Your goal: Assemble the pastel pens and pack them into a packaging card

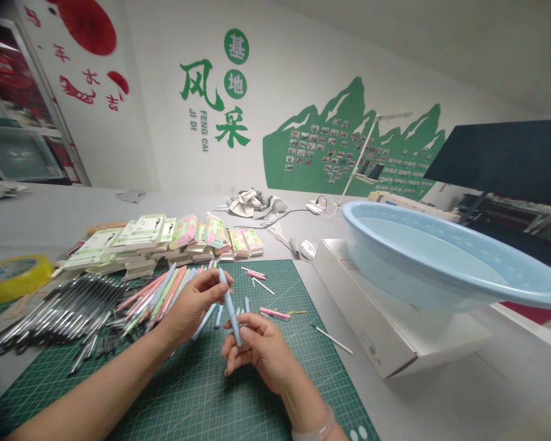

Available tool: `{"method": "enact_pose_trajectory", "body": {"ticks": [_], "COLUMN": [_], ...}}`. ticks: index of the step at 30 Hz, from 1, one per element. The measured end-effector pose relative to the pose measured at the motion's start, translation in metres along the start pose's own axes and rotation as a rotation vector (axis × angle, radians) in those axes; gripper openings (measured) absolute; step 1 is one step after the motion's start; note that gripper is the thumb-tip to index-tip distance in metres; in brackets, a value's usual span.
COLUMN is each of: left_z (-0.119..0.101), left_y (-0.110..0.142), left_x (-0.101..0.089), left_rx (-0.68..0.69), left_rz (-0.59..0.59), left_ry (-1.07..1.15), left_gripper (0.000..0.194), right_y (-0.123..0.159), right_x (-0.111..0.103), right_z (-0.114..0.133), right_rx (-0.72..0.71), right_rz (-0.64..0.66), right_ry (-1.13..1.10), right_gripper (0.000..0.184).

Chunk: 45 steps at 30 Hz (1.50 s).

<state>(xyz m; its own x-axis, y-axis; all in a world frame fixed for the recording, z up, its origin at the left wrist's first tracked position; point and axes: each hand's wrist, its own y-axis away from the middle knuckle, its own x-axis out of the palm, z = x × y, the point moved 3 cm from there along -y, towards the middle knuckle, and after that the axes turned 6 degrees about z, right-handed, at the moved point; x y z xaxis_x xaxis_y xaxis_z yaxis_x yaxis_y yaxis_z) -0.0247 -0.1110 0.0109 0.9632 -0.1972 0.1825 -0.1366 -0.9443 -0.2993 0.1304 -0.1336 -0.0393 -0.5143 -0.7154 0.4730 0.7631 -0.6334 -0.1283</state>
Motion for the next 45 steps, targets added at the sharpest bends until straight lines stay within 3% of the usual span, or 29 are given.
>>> {"method": "enact_pose_trajectory", "body": {"ticks": [7,13,15,18,20,23,25,27,29,32,38,42,45], "left_z": [0.0,0.002,0.003,0.002,-0.004,-0.017,-0.023,-0.025,-0.025,-0.021,-0.027,-0.035,-0.029], "left_y": [0.0,0.0,0.001,0.003,0.0,-0.013,-0.02,-0.026,-0.029,-0.029,-0.023,-0.004,0.019], "left_x": [0.002,0.004,0.007,0.009,-0.005,-0.054,-0.092,-0.12,-0.134,-0.138,-0.142,-0.143,-0.133], "left_rx": [-0.004,-0.015,-0.106,-0.286,-0.328,-0.326,-0.424,-0.517,-0.509,-0.476,-0.451,-0.415,-0.297], "left_rz": [-0.011,-0.053,0.006,0.214,0.235,-0.005,-0.131,-0.096,-0.021,0.028,-0.008,-0.033,-0.014], "left_ry": [-0.008,-0.056,-0.044,-0.039,-0.105,-0.377,-0.735,-1.096,-1.338,-1.433,-1.427,-1.423,-1.454], "left_gripper": [0.018,0.018,0.021,0.028,0.033,0.038,0.036,0.034,0.033,0.029,0.029,0.024,0.027], "right_y": [-0.001,-0.002,-0.002,-0.003,-0.003,-0.002,-0.001,0.0,0.001,0.002,0.005,0.005,0.004], "right_x": [0.004,0.005,0.007,0.008,0.006,-0.004,-0.012,-0.019,-0.025,-0.029,-0.035,-0.035,-0.034], "right_z": [-0.003,-0.006,-0.007,-0.009,-0.009,-0.007,-0.004,-0.003,-0.002,-0.001,0.003,0.003,0.005], "right_rx": [0.039,0.035,0.05,0.09,0.111,0.086,0.036,0.004,-0.017,-0.036,-0.065,-0.065,-0.084], "right_rz": [0.054,0.022,0.017,-0.01,-0.07,-0.206,-0.301,-0.388,-0.455,-0.499,-0.581,-0.586,-0.562], "right_ry": [-0.029,0.023,0.031,0.016,0.025,0.084,0.11,0.119,0.133,0.148,0.166,0.17,0.216], "right_gripper": [0.029,0.026,0.028,0.033,0.037,0.041,0.04,0.038,0.036,0.033,0.03,0.031,0.029]}}
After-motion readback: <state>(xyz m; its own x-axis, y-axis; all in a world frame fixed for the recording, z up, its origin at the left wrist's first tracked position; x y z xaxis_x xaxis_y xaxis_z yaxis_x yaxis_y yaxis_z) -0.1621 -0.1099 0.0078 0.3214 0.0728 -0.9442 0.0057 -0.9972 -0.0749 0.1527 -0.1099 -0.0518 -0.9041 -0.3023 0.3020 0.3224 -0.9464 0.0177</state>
